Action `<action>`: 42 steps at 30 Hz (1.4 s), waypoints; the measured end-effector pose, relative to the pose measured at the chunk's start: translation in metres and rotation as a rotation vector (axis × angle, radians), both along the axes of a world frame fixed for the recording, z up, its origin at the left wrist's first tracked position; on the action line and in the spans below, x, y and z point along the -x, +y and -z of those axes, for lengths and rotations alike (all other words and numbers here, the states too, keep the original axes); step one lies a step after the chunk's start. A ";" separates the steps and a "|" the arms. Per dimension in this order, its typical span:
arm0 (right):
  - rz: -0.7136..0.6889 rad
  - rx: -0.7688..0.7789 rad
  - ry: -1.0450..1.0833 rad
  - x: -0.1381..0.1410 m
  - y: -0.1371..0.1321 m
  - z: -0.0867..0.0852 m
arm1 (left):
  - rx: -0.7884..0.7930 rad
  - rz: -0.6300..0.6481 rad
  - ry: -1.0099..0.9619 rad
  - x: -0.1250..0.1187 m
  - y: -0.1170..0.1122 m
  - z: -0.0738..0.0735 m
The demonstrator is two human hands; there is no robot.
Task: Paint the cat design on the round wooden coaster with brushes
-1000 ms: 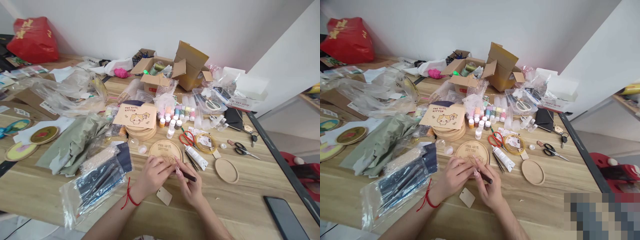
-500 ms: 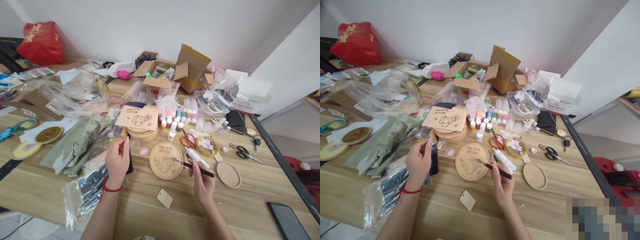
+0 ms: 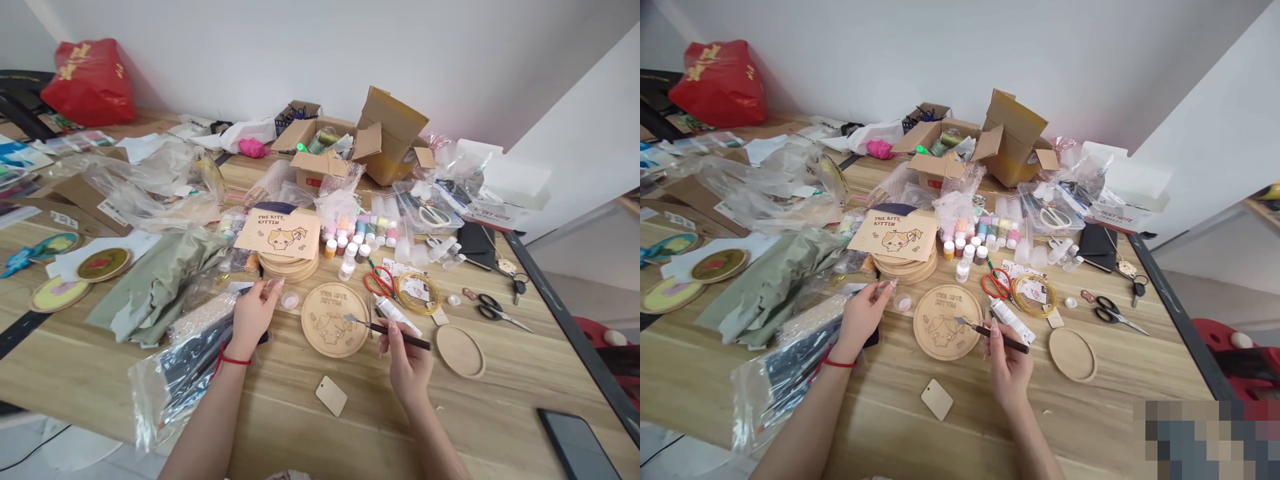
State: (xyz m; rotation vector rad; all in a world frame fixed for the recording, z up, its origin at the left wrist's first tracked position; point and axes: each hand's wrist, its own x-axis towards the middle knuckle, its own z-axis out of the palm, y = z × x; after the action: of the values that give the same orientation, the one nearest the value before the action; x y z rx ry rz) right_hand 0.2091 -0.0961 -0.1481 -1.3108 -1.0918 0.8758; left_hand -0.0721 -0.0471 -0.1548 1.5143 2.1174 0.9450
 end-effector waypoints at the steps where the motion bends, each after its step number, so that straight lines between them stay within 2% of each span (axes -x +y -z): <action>1: 0.003 0.001 -0.001 0.000 0.000 0.000 | 0.006 0.011 -0.029 0.000 0.001 0.003; 6: 0.013 -0.005 -0.004 0.001 0.002 -0.003 | 0.012 0.044 -0.159 0.000 0.005 0.013; 18: 0.040 -0.002 -0.025 0.001 0.002 -0.007 | -0.007 0.083 -0.244 -0.002 0.008 0.014; 25: 0.040 -0.004 0.000 0.000 0.003 -0.009 | -0.040 0.097 -0.169 -0.003 0.007 0.009; 31: 0.031 -0.001 0.008 -0.001 0.004 -0.006 | -0.171 0.066 -0.071 -0.004 0.005 0.004; 37: 0.027 -0.002 0.013 -0.001 0.004 -0.004 | -0.275 0.020 -0.044 -0.004 0.006 0.006; 42: 0.031 0.011 0.000 -0.003 0.004 -0.003 | -0.320 0.043 -0.020 -0.005 0.006 0.008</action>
State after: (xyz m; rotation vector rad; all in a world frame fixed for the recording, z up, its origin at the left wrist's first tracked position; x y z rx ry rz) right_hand 0.2119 -0.0922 -0.1448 -1.3331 -1.0661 0.8598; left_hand -0.0670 -0.0414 -0.1624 1.6816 1.9815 1.3266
